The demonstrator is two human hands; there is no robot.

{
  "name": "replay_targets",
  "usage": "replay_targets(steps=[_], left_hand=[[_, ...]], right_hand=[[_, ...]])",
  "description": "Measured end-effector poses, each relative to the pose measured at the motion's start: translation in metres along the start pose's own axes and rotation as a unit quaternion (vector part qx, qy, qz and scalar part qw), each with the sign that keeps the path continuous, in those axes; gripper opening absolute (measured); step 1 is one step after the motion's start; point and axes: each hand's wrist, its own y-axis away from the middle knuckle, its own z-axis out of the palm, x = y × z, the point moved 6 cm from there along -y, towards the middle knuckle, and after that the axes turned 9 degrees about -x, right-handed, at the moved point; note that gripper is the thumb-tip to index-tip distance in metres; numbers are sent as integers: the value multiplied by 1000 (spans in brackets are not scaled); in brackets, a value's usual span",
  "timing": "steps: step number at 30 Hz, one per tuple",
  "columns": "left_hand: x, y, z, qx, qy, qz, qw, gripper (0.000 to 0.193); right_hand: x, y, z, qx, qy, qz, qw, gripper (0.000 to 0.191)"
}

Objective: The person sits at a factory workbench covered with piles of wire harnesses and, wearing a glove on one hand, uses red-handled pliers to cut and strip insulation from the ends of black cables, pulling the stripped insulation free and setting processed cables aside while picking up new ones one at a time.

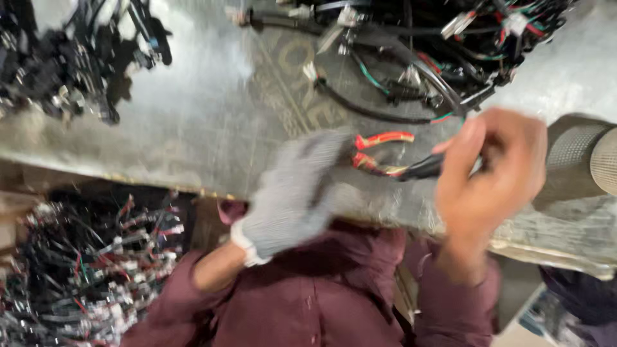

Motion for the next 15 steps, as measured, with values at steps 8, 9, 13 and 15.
replay_targets(steps=[8, 9, 13, 15], left_hand=[[48, 3, 29, -144, 258, -103, 950, 25], [43, 11, 31, -195, 202, -94, 955, 23], [5, 25, 24, -67, 506, -153, 846, 20], [-7, 22, 28, 27, 586, -175, 791, 19]], right_hand=[[39, 76, 65, -181, -480, 57, 857, 42], [37, 81, 79, -241, -576, 110, 774, 40], [-24, 81, 78, -254, -676, 27, 691, 38], [-61, 82, 63, -228, -677, -63, 697, 39]])
